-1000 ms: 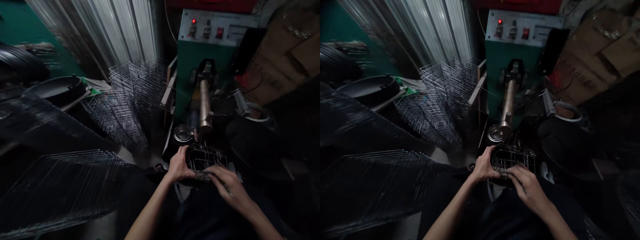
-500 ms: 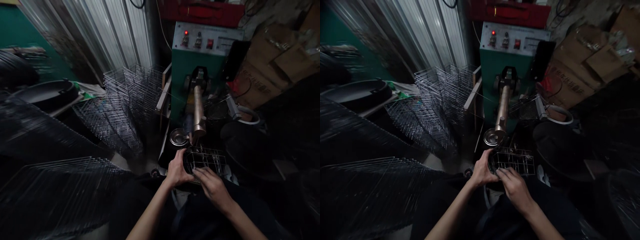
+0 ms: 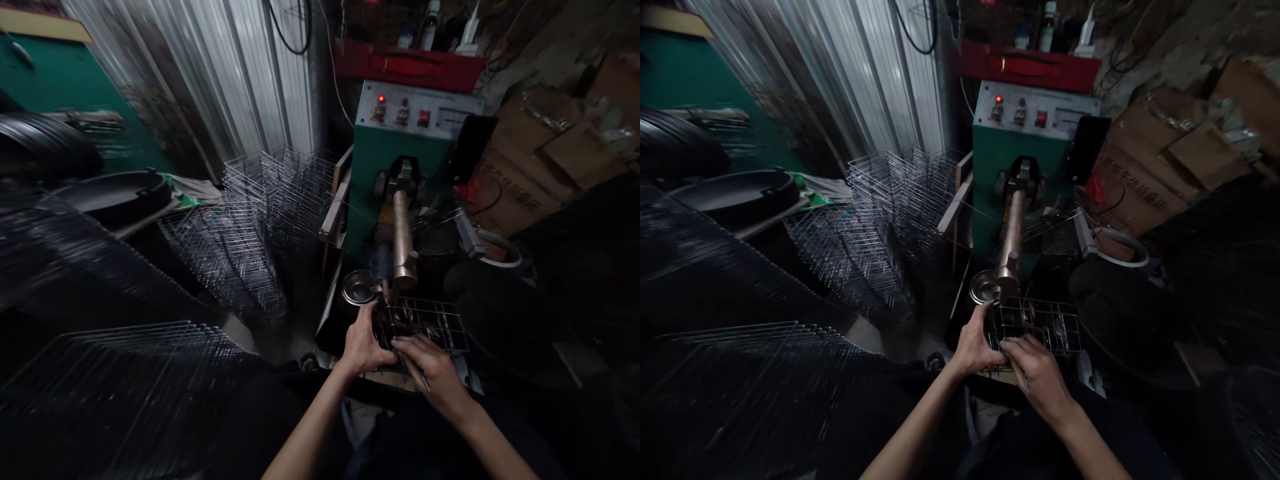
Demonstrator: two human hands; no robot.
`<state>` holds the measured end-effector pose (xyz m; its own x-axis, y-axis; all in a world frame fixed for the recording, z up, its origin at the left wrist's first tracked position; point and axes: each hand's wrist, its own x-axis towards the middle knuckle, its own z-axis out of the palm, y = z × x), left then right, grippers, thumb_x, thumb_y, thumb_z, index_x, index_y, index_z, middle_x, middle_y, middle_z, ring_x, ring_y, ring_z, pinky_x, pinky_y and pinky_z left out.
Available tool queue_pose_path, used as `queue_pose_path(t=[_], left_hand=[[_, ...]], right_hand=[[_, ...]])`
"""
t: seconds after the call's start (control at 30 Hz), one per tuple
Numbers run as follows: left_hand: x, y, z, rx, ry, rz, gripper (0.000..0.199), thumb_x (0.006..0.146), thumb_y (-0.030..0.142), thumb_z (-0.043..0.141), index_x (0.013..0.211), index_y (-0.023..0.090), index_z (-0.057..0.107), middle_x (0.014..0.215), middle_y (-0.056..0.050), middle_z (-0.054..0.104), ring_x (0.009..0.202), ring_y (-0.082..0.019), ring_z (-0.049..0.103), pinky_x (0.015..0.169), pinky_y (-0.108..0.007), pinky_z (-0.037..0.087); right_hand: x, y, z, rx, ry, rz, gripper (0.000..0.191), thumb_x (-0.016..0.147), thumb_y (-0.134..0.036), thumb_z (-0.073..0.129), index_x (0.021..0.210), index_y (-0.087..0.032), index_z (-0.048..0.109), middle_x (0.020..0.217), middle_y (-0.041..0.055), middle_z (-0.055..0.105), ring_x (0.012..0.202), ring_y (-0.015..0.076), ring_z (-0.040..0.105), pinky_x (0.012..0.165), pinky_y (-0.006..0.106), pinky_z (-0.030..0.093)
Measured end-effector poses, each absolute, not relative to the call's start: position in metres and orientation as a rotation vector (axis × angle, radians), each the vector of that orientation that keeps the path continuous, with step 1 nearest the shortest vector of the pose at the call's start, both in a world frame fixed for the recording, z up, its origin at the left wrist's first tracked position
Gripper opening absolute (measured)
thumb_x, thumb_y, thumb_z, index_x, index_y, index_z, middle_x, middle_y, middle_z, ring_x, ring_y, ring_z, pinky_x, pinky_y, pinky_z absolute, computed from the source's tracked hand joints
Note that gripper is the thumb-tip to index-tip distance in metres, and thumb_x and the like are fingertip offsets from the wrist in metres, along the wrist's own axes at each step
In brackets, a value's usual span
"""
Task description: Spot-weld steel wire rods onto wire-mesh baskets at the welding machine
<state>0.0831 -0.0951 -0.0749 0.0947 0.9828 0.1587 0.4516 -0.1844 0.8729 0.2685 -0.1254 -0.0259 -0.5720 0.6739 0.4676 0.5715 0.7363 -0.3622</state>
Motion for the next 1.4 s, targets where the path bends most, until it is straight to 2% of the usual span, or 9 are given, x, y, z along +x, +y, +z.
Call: queue_pose_path(t=[0.2, 0.5, 0.7, 0.97, 1.4], left_hand=[[0.081, -0.089, -0.076, 1.688, 1.430, 1.039, 0.111, 0.044, 0.029, 0.088, 0.141, 0.025, 0.033, 0.140, -0.009, 0.053, 0.121, -0.035, 0.059, 0.100, -0.050, 0.051], [0.082, -0.092, -0.076, 1.713, 1.433, 1.082, 0.105, 0.050, 0.032, 0.085, 0.142, 0.028, 0.035, 0.136, -0.008, 0.056, 0.115, -0.033, 0.063, 0.094, -0.046, 0.053], [0.074, -0.084, -0.073, 1.740, 1.358, 1.047, 0.107, 0.045, 0.030, 0.089, 0.139, 0.026, 0.038, 0.134, -0.008, 0.058, 0.119, -0.032, 0.061, 0.101, -0.045, 0.049], [0.070, -0.073, -0.073, 1.782, 1.374, 1.026, 0.108, 0.047, 0.031, 0.088, 0.142, 0.027, 0.037, 0.137, -0.008, 0.055, 0.120, -0.033, 0.060, 0.102, -0.046, 0.050], [0.070, -0.051, -0.074, 1.772, 1.424, 1.033, 0.101, 0.051, 0.030, 0.085, 0.140, 0.026, 0.039, 0.137, -0.009, 0.055, 0.121, -0.033, 0.059, 0.102, -0.047, 0.049]], right_hand=[[0.267, -0.119, -0.026, -0.927, -2.346, 0.230, 0.029, 0.099, -0.011, 0.050, 0.122, -0.024, 0.063, 0.111, 0.0058, 0.073, 0.102, 0.0220, 0.070, 0.091, 0.039, 0.058], [0.268, -0.118, -0.023, -0.970, -2.284, 0.347, 0.027, 0.098, -0.011, 0.052, 0.120, -0.025, 0.062, 0.109, 0.0047, 0.071, 0.101, 0.0207, 0.067, 0.089, 0.033, 0.056], [0.259, -0.120, -0.020, -1.065, -2.231, 0.424, 0.017, 0.096, -0.011, 0.055, 0.105, -0.024, 0.062, 0.096, 0.0041, 0.067, 0.089, 0.0202, 0.066, 0.078, 0.031, 0.054], [0.258, -0.115, -0.018, -1.046, -2.213, 0.473, 0.022, 0.095, -0.007, 0.054, 0.107, -0.025, 0.062, 0.099, 0.0028, 0.066, 0.091, 0.0185, 0.065, 0.082, 0.030, 0.052], [0.251, -0.089, -0.019, -1.057, -2.131, 0.391, 0.011, 0.096, -0.015, 0.058, 0.100, -0.025, 0.062, 0.093, 0.0020, 0.066, 0.086, 0.0187, 0.066, 0.078, 0.030, 0.052]])
